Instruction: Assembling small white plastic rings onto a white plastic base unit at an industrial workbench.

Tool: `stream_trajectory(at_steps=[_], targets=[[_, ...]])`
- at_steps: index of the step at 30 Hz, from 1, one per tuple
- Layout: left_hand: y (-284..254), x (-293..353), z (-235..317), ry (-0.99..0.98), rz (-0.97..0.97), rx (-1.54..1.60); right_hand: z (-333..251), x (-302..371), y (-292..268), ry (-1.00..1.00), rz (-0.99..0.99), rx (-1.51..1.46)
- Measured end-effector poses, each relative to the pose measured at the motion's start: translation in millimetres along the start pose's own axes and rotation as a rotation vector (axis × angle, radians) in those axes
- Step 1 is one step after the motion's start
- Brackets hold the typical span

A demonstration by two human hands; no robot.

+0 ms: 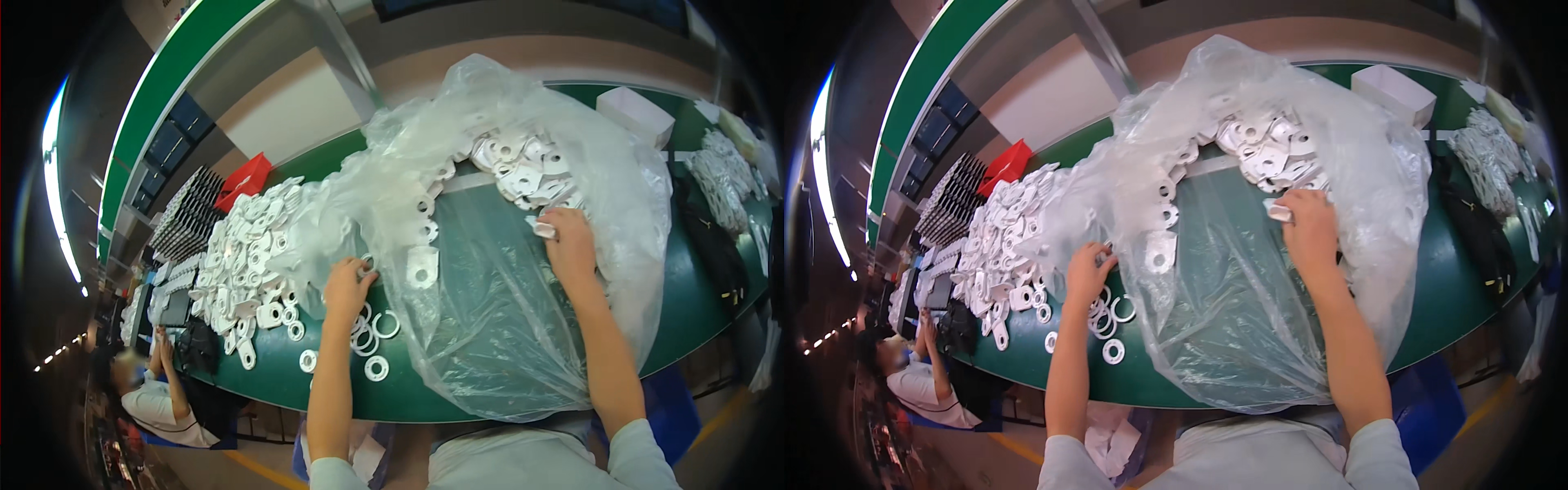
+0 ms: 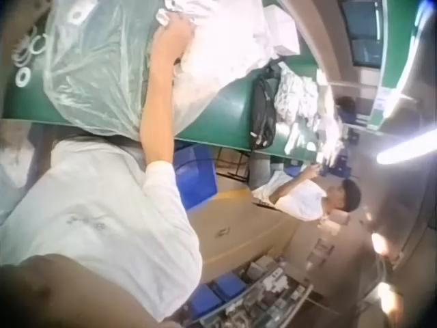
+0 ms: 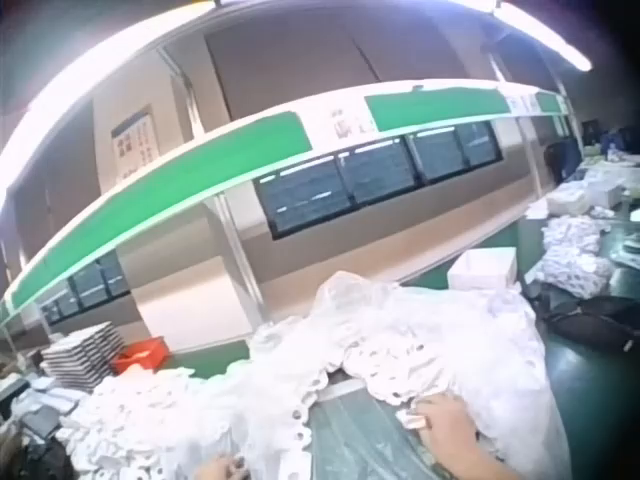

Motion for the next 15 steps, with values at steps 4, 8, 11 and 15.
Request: stream_trajectory(at_steps=[4,8,11,15], targets=[[-10,1,-20,0.053,0.046,0.073,-20,-1,-9,0.037,0.066,-0.428],[-30,16,-3,0.175,0.166,0.021,-45,9,-5,0.075,-0.213,-0.446],[-39,25,-5,0.210,0.163,0.053,-58,17,5,0.073,-0.396,-0.517],[-43,29,-4,0.021,0.102,0.051,-65,38,29,0.202,-0.673,-0.829]])
Point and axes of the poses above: each hand's wrist, its own x-axis away from the middle knuckle, its own y-axis out of the palm, z = x × y, the point moved 6 cm from there along -x, towards the middle knuckle, and after that the axes turned 15 degrees about x, right-handed, at the moved point
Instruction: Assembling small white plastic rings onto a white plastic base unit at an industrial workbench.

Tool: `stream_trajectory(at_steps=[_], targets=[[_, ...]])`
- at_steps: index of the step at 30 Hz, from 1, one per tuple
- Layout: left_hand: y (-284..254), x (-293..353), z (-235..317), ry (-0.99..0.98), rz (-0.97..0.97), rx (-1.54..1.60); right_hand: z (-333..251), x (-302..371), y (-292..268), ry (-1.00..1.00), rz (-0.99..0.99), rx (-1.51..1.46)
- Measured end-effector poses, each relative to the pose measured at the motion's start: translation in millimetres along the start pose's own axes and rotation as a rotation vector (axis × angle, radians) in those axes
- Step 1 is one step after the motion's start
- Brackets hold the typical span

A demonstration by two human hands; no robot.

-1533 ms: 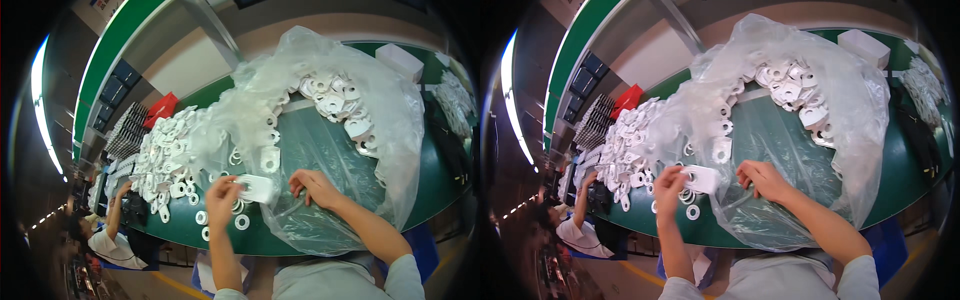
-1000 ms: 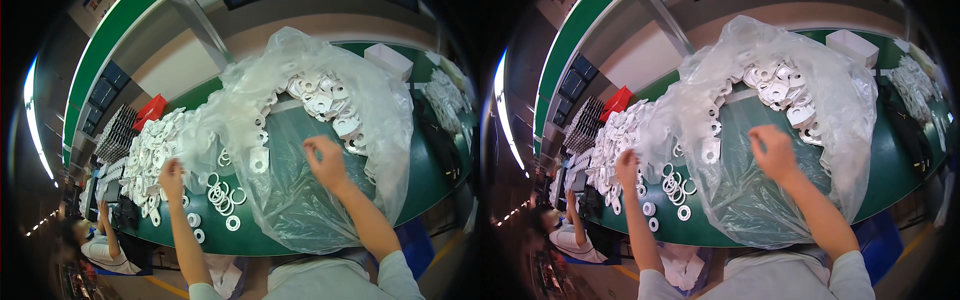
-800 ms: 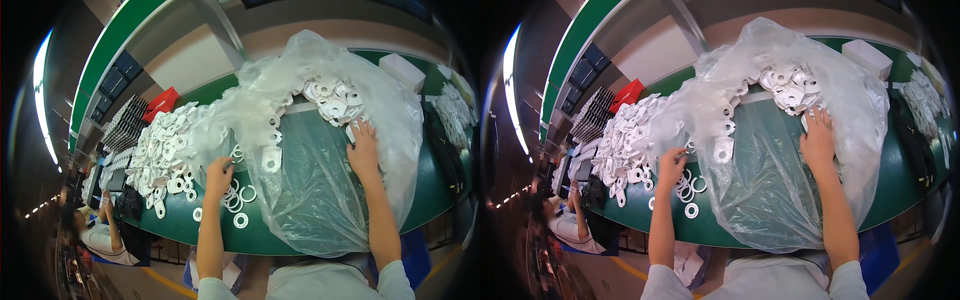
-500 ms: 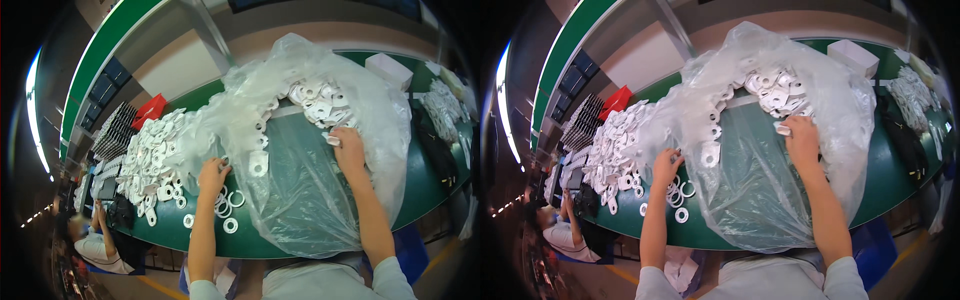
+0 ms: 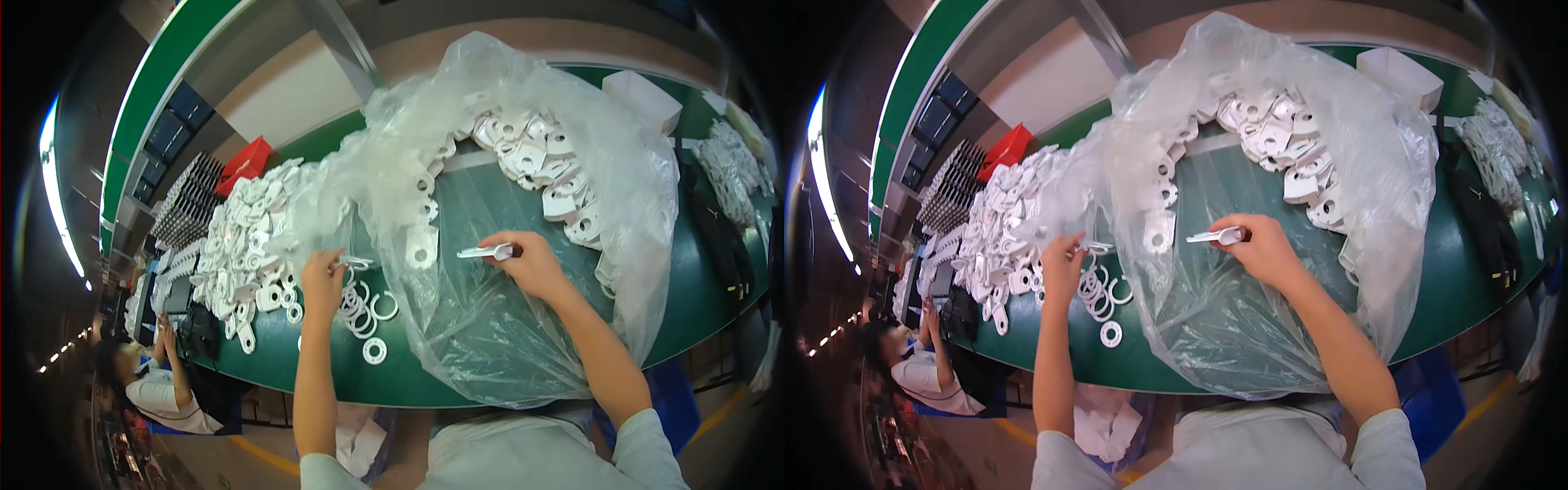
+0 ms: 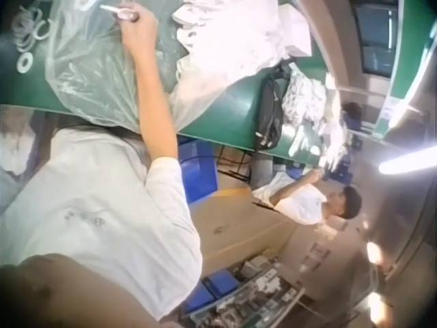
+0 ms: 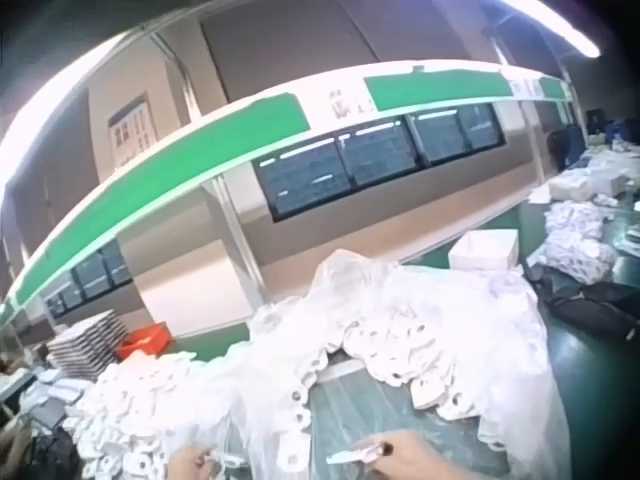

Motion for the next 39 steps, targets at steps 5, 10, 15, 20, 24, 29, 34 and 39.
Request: stream_trajectory(at_steps=[5,10,15,20,24,29,34,39], targets=[[-9,41,31,0.154,-0.035,0.060,4,3,12,0.068,-0.224,-0.149],[-4,121,54,0.040,-0.294,0.037,10,0,34,0.127,-0.277,-0.335],[4,129,83,0.082,-0.251,0.043,7,4,31,0.040,-0.239,-0.443],[0,121,95,0.107,-0.171,0.100,5,5,36,0.067,-0.291,-0.397],[21,83,144,0.399,-0.020,0.221,13,4,39,0.025,-0.248,-0.402],[80,47,165,0.618,-0.065,0.113,6,7,41,-0.041,-0.211,-0.383],[93,51,157,0.583,-0.164,0.062,13,5,42,0.010,-0.217,-0.446],[99,58,155,0.605,-0.256,0.065,17,4,40,0.042,-0.203,-0.517]])
Point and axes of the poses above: each hand's wrist, its own x-axis away from the middle knuckle, its own y-axis out of the palm, z = x × y, the point moved 6 cm from there along -x, towards the middle knuckle, and after that the axes turned 15 degrees about x, right-handed, at the moved point
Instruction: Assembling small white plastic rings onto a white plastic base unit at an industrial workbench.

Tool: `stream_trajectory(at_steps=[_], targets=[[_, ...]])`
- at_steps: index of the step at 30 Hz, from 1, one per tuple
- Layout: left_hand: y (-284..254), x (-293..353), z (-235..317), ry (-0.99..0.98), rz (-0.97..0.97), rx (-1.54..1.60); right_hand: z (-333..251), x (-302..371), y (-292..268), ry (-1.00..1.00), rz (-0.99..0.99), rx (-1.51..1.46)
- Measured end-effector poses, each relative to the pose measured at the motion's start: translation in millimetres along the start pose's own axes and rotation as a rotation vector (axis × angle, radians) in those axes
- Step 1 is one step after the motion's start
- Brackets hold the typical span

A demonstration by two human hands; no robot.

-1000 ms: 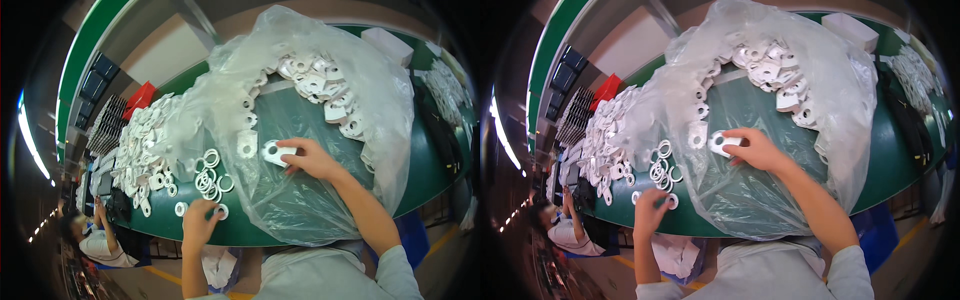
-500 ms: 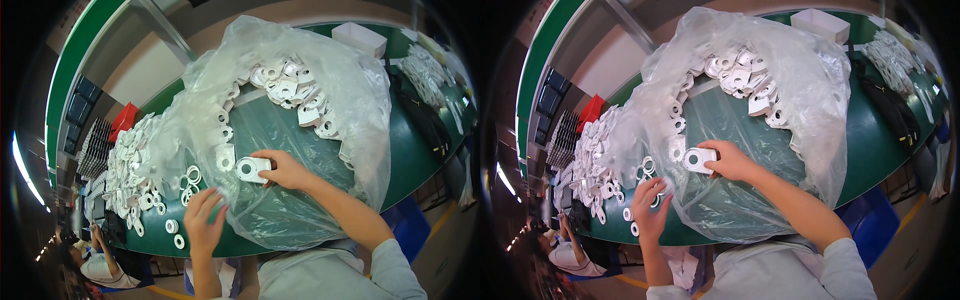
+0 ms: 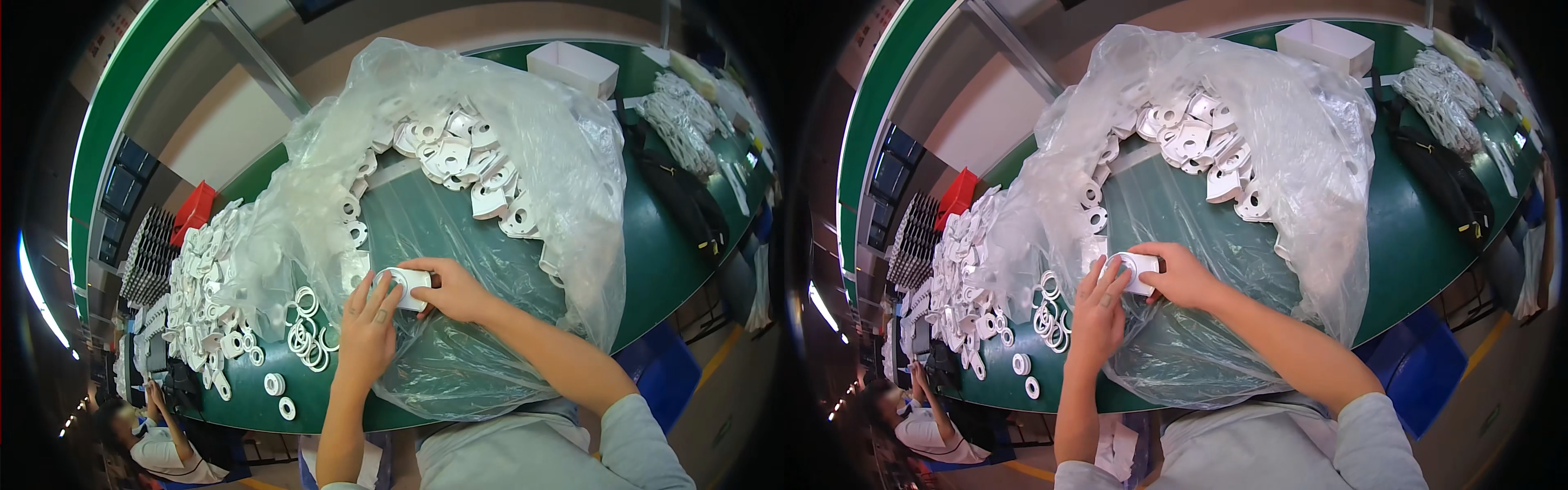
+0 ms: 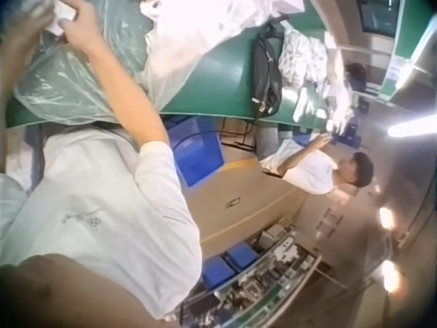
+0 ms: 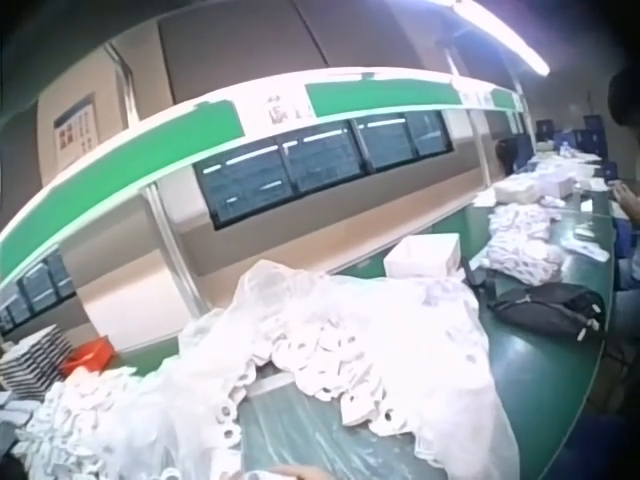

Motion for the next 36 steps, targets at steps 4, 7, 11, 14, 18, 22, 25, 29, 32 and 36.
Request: stream_trajectory(at_steps=[4,7,11,14,18,22,25,29,32,36], targets=[[12,3,8,-0.090,-0.040,-0.181,1,0,0,-0.026,0.023,0.022],[15,2,14,-0.175,0.002,-0.258,-4,1,4,0.016,-0.013,0.060],[19,-3,13,-0.266,0.001,-0.326,0,1,0,0.015,0.004,0.047],[16,1,7,-0.266,0.018,-0.270,-2,0,2,0.010,-0.001,0.015],[10,3,8,-0.275,0.042,-0.289,-3,0,2,0.003,-0.002,0.021],[4,3,8,-0.225,0.043,-0.272,-1,-3,3,0.032,-0.013,-0.012],[-21,2,13,-0.222,0.128,-0.153,-1,-3,1,0.072,-0.021,-0.016],[-74,46,-29,-0.360,0.259,0.053,0,-2,-1,0.072,-0.030,-0.005],[-80,78,-46,-0.510,0.121,0.035,-3,-1,-1,0.094,-0.049,0.018],[-71,81,-57,-0.487,0.003,-0.039,-2,-2,-3,0.062,-0.011,-0.001]])
Point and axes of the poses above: each hand's wrist, its own x-axis away from the middle knuckle, its own y-axis out of the palm, z = x × y, the point moved 6 cm from there along -x, towards the middle knuckle, and after that the axes turned 15 degrees about x, right-handed, at the moved point
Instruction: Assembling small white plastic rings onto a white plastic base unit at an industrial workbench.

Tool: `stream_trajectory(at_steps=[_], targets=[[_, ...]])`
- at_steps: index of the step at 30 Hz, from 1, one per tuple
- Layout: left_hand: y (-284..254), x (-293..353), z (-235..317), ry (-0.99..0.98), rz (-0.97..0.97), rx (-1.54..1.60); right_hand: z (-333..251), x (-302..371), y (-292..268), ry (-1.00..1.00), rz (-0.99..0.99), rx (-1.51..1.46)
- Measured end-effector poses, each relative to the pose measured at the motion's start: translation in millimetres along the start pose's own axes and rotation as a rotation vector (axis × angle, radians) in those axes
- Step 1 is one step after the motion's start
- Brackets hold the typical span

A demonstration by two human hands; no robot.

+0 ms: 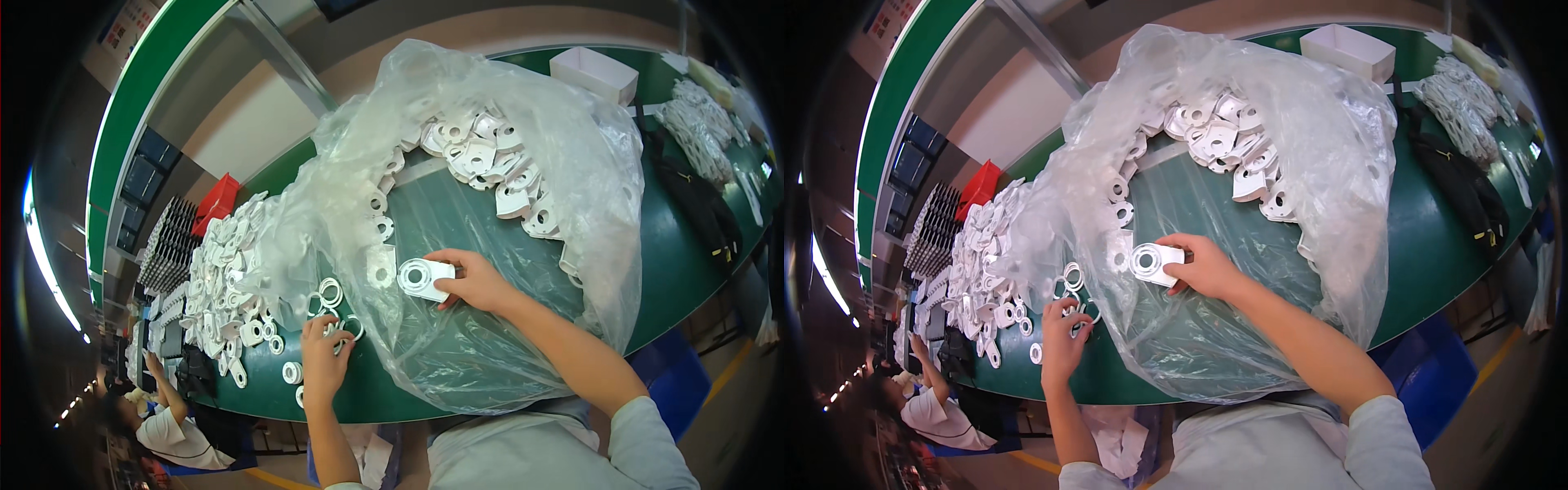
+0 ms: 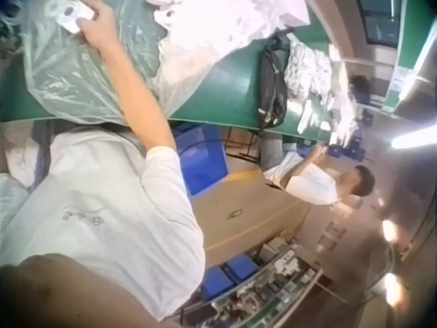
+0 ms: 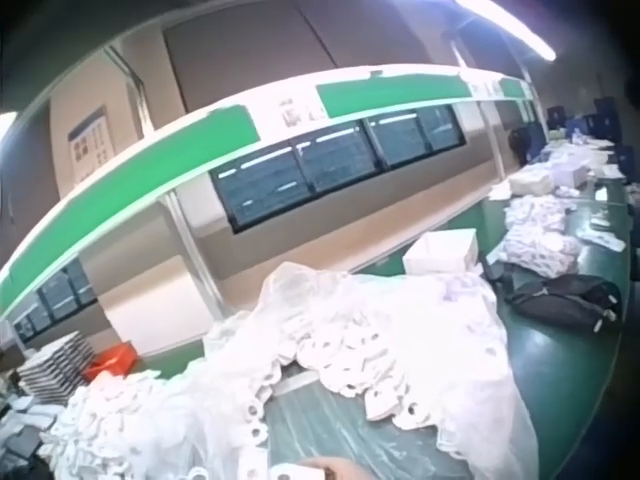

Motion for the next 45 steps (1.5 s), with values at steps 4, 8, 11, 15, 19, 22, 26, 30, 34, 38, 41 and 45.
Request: stream_trajectory(at_steps=[4,8,11,15,19,22,26,30,34,38,41,45], targets=[[-27,-22,13,0.083,0.132,0.181,-7,0,2,-0.031,-0.019,-0.022],[-27,-61,28,0.042,0.257,0.598,-5,0,5,-0.016,-0.041,-0.008],[2,-91,34,0.045,0.158,0.899,-2,0,0,-0.031,-0.028,-0.041],[37,-89,40,-0.072,-0.029,1.194,1,-3,4,-0.033,-0.022,-0.014],[49,-86,43,-0.072,-0.072,1.177,-2,-1,4,-0.021,-0.018,-0.037],[58,-90,34,-0.113,-0.014,1.175,2,-3,1,-0.030,-0.009,-0.027],[58,-87,32,-0.145,0.077,1.126,3,-3,2,-0.013,-0.052,0.023],[63,-85,32,-0.158,0.184,1.093,-2,-2,3,-0.017,-0.058,0.017],[58,-82,45,-0.004,0.262,0.883,1,-2,4,-0.035,-0.036,-0.043],[58,-80,49,0.030,0.264,0.814,0,-2,4,-0.049,-0.044,-0.045],[58,-79,51,0.065,0.266,0.753,-1,-2,5,-0.060,-0.040,-0.032],[57,-79,55,0.102,0.281,0.673,-1,-2,5,-0.063,-0.033,-0.025]])
Point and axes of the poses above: each hand's wrist, its own x-axis away from the middle knuckle, its own y-axis out of the palm, z = x × y, the point moved 6 cm from there along -x, towards the middle knuckle, and after that the axes turned 15 degrees about x, right-handed, at the moved point
